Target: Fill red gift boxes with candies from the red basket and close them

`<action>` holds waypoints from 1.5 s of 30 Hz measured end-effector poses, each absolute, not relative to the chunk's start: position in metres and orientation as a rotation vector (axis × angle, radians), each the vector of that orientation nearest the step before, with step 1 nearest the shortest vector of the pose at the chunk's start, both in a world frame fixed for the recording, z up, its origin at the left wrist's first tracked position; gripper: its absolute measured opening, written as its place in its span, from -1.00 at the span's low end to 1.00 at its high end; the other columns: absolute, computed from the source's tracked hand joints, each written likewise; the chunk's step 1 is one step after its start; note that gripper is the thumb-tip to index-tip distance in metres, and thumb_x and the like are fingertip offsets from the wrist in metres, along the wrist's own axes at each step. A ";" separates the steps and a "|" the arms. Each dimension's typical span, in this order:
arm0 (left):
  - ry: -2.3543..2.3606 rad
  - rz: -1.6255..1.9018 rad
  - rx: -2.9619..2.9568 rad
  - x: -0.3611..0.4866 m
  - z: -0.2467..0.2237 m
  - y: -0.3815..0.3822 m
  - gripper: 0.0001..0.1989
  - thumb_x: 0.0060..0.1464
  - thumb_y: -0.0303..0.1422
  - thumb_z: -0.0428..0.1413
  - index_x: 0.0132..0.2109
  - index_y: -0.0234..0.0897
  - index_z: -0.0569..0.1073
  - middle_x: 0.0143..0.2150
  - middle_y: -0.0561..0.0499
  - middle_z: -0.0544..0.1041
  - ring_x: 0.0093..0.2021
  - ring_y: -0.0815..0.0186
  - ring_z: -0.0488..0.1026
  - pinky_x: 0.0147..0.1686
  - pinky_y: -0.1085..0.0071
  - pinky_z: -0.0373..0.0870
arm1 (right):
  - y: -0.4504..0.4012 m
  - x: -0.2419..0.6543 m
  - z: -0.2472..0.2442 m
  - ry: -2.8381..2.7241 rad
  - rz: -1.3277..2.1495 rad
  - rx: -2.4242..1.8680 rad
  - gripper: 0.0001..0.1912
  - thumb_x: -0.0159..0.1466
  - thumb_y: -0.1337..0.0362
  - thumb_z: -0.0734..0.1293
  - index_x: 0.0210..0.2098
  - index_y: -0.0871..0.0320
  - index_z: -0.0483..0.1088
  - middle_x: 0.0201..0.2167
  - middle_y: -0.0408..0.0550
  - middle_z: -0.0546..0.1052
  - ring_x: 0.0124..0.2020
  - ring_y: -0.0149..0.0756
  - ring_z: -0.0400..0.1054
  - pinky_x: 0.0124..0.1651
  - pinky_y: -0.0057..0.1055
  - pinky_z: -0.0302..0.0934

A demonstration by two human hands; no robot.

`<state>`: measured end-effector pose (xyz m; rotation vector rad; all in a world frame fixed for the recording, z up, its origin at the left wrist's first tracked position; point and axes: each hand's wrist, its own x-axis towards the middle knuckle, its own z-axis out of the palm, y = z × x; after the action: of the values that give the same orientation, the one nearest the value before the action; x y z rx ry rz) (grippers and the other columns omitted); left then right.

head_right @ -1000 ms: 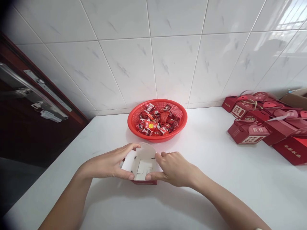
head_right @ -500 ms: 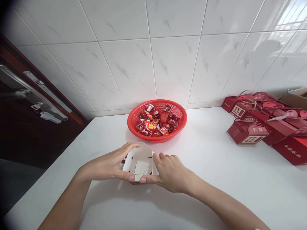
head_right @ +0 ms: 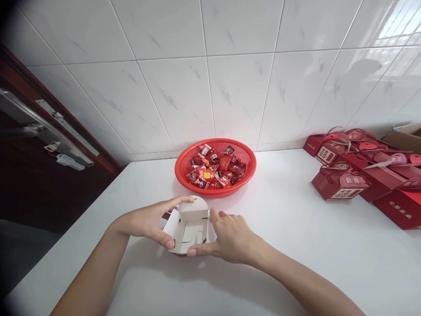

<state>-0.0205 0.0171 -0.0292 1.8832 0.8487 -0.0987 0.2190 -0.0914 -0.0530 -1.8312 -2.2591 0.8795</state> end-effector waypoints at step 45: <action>0.965 0.088 1.761 -0.033 -0.027 0.033 -0.29 0.14 -0.03 0.21 0.38 -0.11 0.35 0.37 -0.13 0.37 0.12 0.12 0.49 0.06 0.29 0.45 | -0.058 0.230 -0.057 -2.069 1.019 -1.461 -0.21 0.28 -0.23 0.36 0.35 0.03 0.22 0.21 0.18 0.46 0.05 0.10 0.46 0.00 -0.12 0.32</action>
<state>-0.0332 0.0335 -0.0273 1.7610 0.9650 0.0881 0.2301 -0.0580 -0.0565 -1.4614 -2.0687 1.0193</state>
